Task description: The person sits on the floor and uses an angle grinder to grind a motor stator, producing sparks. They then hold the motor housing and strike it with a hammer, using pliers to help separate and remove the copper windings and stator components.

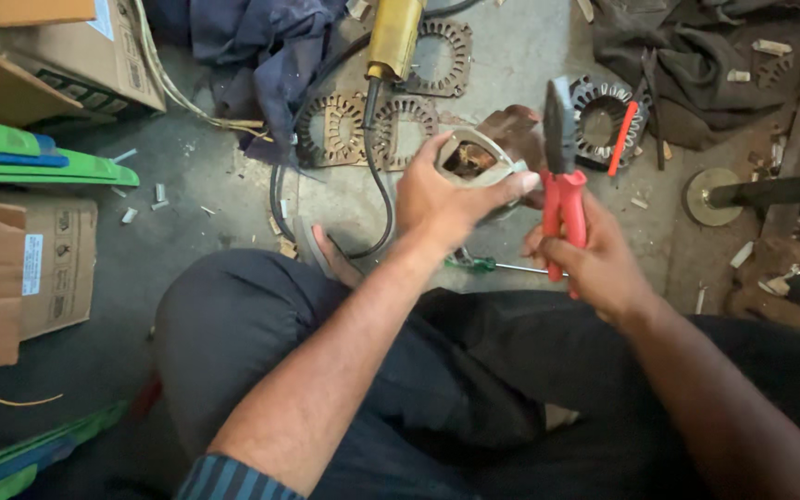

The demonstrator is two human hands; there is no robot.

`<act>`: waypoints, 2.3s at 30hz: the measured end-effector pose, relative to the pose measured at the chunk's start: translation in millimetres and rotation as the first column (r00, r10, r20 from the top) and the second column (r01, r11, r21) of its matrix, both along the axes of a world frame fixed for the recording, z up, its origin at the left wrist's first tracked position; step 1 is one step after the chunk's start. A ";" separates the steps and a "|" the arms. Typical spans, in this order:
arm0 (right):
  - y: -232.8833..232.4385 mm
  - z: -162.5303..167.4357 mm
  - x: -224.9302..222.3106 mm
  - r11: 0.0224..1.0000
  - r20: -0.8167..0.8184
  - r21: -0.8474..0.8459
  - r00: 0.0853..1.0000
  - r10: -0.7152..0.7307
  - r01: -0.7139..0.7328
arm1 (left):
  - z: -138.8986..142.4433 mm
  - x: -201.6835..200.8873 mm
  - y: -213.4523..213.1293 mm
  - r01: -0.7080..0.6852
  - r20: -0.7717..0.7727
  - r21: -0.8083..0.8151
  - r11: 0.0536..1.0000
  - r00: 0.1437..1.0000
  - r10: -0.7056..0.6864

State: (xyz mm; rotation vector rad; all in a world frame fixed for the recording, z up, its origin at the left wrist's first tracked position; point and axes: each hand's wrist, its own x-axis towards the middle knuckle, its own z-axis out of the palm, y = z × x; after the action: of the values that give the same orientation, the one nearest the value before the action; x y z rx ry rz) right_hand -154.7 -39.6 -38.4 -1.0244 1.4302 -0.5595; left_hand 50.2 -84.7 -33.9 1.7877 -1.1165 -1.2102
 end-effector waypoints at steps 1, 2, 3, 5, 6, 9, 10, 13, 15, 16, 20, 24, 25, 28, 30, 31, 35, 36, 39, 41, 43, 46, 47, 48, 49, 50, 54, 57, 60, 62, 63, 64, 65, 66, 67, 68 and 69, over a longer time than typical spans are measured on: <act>-1.6 -2.7 0.4 0.999 0.038 -0.038 0.999 -0.002 0.004 | 0.4 4.4 -3.1 0.007 0.023 -0.014 1.000 1.000 -0.007; -3.9 -4.3 0.6 0.997 0.073 -0.076 0.997 -0.006 0.012 | 0.9 8.7 -6.5 0.018 0.043 -0.027 0.999 0.999 -0.017; -5.2 -4.9 1.4 0.994 0.108 -0.108 0.994 -0.007 0.018 | 1.3 11.5 -8.4 0.027 0.063 -0.035 0.999 0.998 -0.025; -6.1 -1.9 2.9 0.995 0.086 -0.089 0.996 -0.034 0.041 | 2.2 16.2 -11.7 -0.085 0.023 0.013 0.996 0.996 0.085; -5.0 1.5 3.2 0.995 0.075 -0.085 0.996 -0.052 0.058 | 2.5 17.4 -12.9 -0.136 0.005 0.034 0.990 0.991 0.136; 6.0 14.8 3.1 0.878 0.121 -0.474 0.993 -0.003 0.061 | 2.4 17.3 -11.2 -0.143 -0.362 0.055 0.988 0.920 0.154; 10.1 18.5 1.8 0.806 0.149 -0.588 0.989 0.022 0.071 | 1.9 16.2 -10.3 -0.151 -0.330 0.038 0.988 0.931 0.155; 19.0 20.5 -2.0 0.576 0.159 -0.813 0.984 0.075 0.087 | 0.3 13.0 -4.8 -0.151 -0.286 0.011 0.988 0.947 0.148; 15.7 12.0 -3.3 0.548 -0.007 -0.836 0.999 0.036 -0.025 | -1.0 9.8 -1.3 -0.126 -0.349 0.011 0.992 0.929 0.122; 12.4 6.3 -4.2 0.569 -0.129 -0.814 0.991 0.015 -0.115 | -1.6 8.7 -1.2 -0.112 -0.312 -0.006 0.994 0.944 0.105; -6.6 -13.5 -6.7 0.797 -0.595 -0.493 0.803 -0.016 -0.349 | -6.9 11.3 -6.5 -0.086 -0.232 -0.031 0.996 0.970 0.076; -1.4 -0.5 -16.1 0.719 -0.430 -0.672 0.884 -0.183 -0.178 | -12.6 14.3 -7.7 -0.161 -0.212 -0.018 0.987 0.965 0.154; 1.4 4.6 -16.3 0.682 -0.393 -0.719 0.887 -0.241 -0.133 | -13.0 15.4 -5.7 -0.157 -0.194 -0.024 0.987 0.970 0.149; 1.5 14.1 -12.6 0.466 0.076 -0.878 0.993 -0.092 0.110 | -9.7 12.9 -3.0 -0.105 -0.182 -0.078 0.991 0.979 0.090; -6.1 11.2 -7.2 0.457 -0.327 -0.869 0.912 -0.247 -0.188 | -5.4 10.2 -1.9 -0.048 -0.191 -0.141 0.989 0.981 0.020; -10.4 8.6 -6.4 0.475 -0.501 -0.820 0.802 -0.324 -0.320 | -3.3 9.1 -0.9 -0.043 -0.176 -0.150 0.988 0.984 0.016; -18.8 3.5 -20.8 0.808 -0.242 -0.577 0.921 -0.306 0.117 | 0.7 7.0 -6.3 -0.066 -0.231 -0.142 0.988 0.972 0.032; -16.8 4.3 -26.4 0.795 -0.243 -0.578 0.890 -0.386 0.187 | 0.7 8.2 -5.0 -0.116 -0.259 -0.099 0.988 0.962 0.087; -5.8 6.2 -35.5 0.671 0.096 -0.661 0.925 -0.366 0.334 | 0.6 8.8 -3.7 -0.181 -0.362 -0.062 0.981 0.921 0.147; -4.1 1.3 -32.4 0.540 0.002 -0.827 0.961 -0.277 0.157 | 2.1 8.0 -2.9 -0.155 -0.329 -0.093 0.984 0.937 0.116; -9.9 -8.7 -27.2 0.381 -0.489 -0.851 0.808 -0.328 -0.360 | 4.9 3.8 -2.0 -0.118 -0.341 -0.117 0.986 0.937 0.072; -21.3 -24.0 -29.9 0.756 -0.387 -0.651 0.887 -0.250 -0.071 | 8.3 3.0 -4.2 -0.067 -0.392 -0.160 0.985 0.920 -0.002; -22.2 -25.7 -36.0 0.720 -0.436 -0.685 0.853 -0.286 -0.108 | 8.8 3.5 -3.8 -0.099 -0.390 -0.140 0.985 0.920 0.037; -21.8 -26.4 -41.5 0.693 -0.480 -0.704 0.822 -0.305 -0.154 | 8.8 6.3 -1.0 -0.145 -0.382 -0.104 0.984 0.919 0.095; -20.2 -27.7 -43.7 0.740 -0.045 -0.637 0.947 -0.317 0.217 | 8.4 8.6 0.0 -0.159 -0.434 -0.077 0.984 0.894 0.111; -18.9 -26.1 -46.7 0.762 0.389 -0.391 0.843 -0.371 0.516 | 7.6 9.1 0.4 -0.169 -0.487 -0.057 0.984 0.865 0.120; -11.3 -14.4 -32.8 0.700 -0.308 -0.712 0.919 -0.247 -0.051 | 3.9 9.7 0.2 -0.021 -0.523 -0.093 0.995 0.852 -0.031; -19.0 4.7 -22.4 0.895 -0.520 -0.441 0.832 -0.192 -0.069 | 2.8 7.8 -2.7 -0.104 -0.404 -0.102 0.989 0.913 0.055; -20.8 21.1 -21.6 0.582 -0.389 -0.800 0.866 -0.314 -0.148 | 3.5 13.2 -2.4 -0.095 -0.262 -0.087 0.992 0.962 0.069; -13.9 23.1 -21.2 0.590 -0.266 -0.807 0.911 -0.315 -0.031 | 5.0 15.4 1.6 -0.103 -0.236 -0.085 0.991 0.968 0.081; -9.9 21.0 -21.4 0.604 -0.264 -0.797 0.910 -0.319 -0.019 | 5.5 15.1 2.5 -0.097 -0.229 -0.105 0.990 0.971 0.071; -10.5 15.4 -19.4 0.655 -0.389 -0.749 0.868 -0.307 -0.104 | 6.4 14.7 2.6 -0.086 -0.317 -0.099 0.991 0.947 0.050; -10.1 9.1 -19.0 0.707 -0.510 -0.684 0.811 -0.285 -0.182 | 6.8 13.6 5.2 -0.071 -0.402 -0.089 0.993 0.915 0.029; -11.2 1.2 -17.9 0.755 -0.617 -0.612 0.740 -0.268 -0.237 | 7.4 12.3 7.4 -0.040 -0.479 -0.086 0.995 0.878 -0.006; -15.9 -6.1 -19.8 0.794 -0.708 -0.545 0.656 -0.262 -0.271 | 7.6 11.8 7.0 -0.064 -0.475 -0.081 0.995 0.880 0.018; -22.3 -13.8 -22.0 0.824 -0.782 -0.479 0.573 -0.244 -0.303 | 7.6 13.7 7.0 -0.103 -0.466 -0.084 0.991 0.883 0.053; -30.0 -19.2 -27.8 0.872 -0.707 -0.458 0.665 -0.240 -0.172 | 7.6 16.1 4.9 -0.160 -0.459 -0.083 0.984 0.882 0.105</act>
State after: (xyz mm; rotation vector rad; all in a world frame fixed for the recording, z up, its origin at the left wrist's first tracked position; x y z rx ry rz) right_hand -182.5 -69.6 -57.6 -1.7916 2.1028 -0.5673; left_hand 66.3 -79.8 -26.3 1.3673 -0.7619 -1.3559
